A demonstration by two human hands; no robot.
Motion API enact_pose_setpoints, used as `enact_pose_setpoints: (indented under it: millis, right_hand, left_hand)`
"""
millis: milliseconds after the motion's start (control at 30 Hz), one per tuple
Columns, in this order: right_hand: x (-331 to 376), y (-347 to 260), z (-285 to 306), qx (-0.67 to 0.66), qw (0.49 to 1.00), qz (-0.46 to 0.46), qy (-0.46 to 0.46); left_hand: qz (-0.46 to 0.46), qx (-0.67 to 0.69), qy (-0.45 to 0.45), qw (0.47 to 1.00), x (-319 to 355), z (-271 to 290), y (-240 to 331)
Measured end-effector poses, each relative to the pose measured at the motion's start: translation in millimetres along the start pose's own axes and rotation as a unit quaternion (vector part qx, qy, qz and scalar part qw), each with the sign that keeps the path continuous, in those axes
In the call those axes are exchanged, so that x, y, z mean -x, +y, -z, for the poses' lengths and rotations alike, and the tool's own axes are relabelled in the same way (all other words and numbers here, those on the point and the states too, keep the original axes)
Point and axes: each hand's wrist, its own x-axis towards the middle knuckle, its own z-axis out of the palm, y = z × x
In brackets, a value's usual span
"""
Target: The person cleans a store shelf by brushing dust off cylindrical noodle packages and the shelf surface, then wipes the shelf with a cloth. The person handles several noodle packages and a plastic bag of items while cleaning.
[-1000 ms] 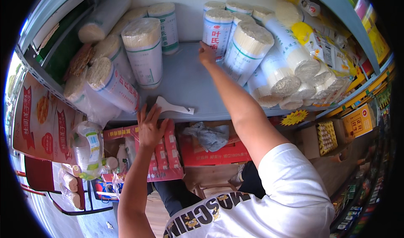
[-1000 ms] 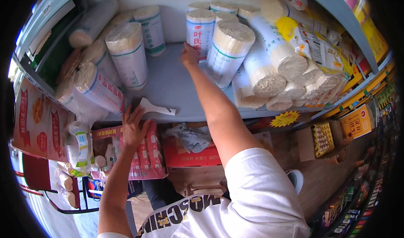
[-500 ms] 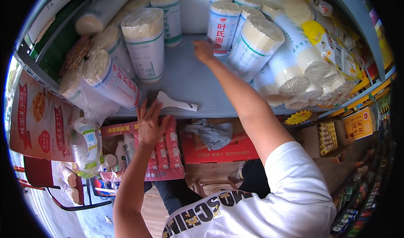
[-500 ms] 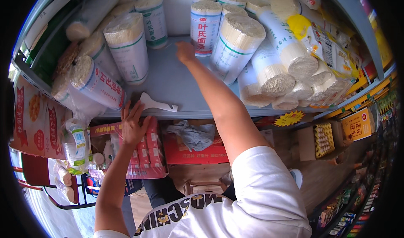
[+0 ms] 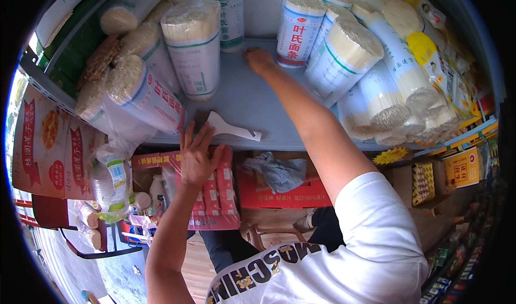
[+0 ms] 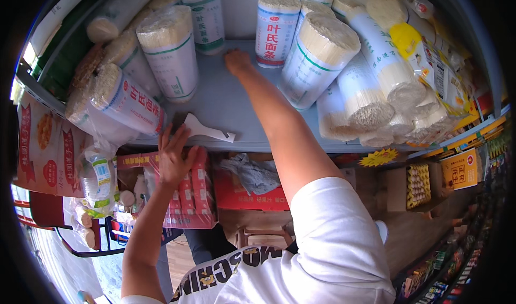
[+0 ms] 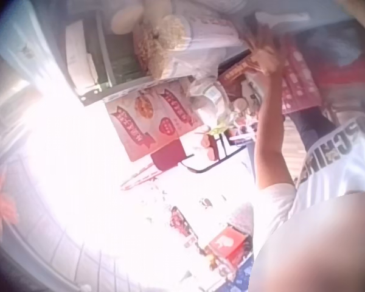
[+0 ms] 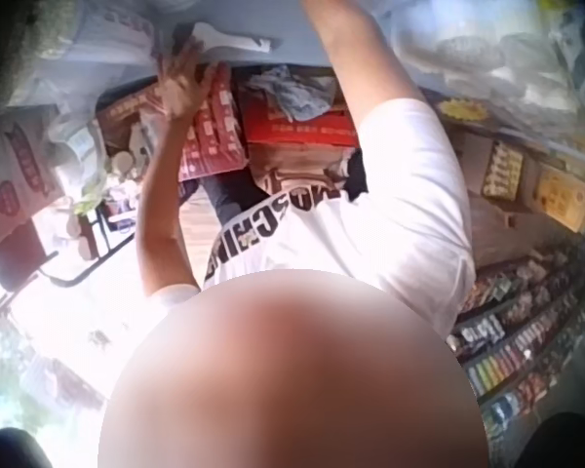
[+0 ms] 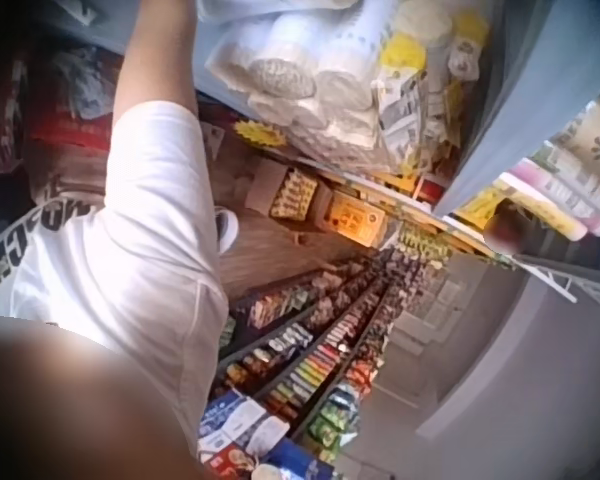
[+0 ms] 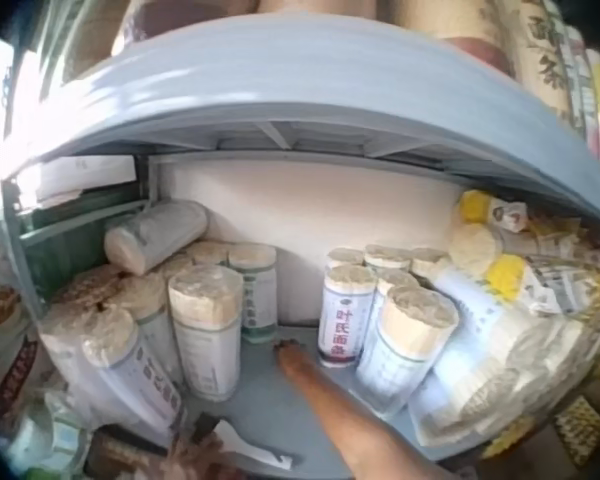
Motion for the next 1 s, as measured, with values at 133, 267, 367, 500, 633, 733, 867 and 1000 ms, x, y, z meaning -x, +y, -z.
enact_pose_setpoints:
  millis: [133, 267, 367, 500, 633, 733, 867, 1000]
  right_hand:
    - [31, 4, -11, -0.016, 0.997, 0.042, 0.062]
    - [95, 2, -14, -0.026, 0.98, 0.114, 0.158]
    - [154, 8, -3, -0.072, 0.971, 0.134, 0.184]
    - [213, 17, 14, -0.066, 0.982, 0.146, 0.103]
    - [249, 28, 17, -0.082, 0.972, 0.152, 0.159]
    - [262, 24, 18, -0.071, 0.967, 0.143, 0.2]
    - [271, 21, 18, -0.047, 0.965, 0.125, 0.226]
    - [286, 14, 35, -0.105, 0.958, 0.108, 0.243]
  left_hand:
    - [-0.002, -0.003, 0.002, 1.0, 1, -1, -1]
    - [-0.012, -0.01, 0.018, 1.0, 2, -5, -4]
    - [-0.018, -0.005, 0.028, 0.999, 3, -8, -5]
    - [-0.018, -0.013, 0.044, 0.999, 7, -9, -11]
    - [-0.031, -0.02, 0.054, 0.998, 4, -13, -9]
    - [-0.033, -0.023, 0.06, 0.997, 6, -14, -14]
    - [-0.036, -0.019, 0.061, 0.997, 6, -18, -14]
    - [-0.032, -0.014, 0.054, 0.998, 5, -18, -13]
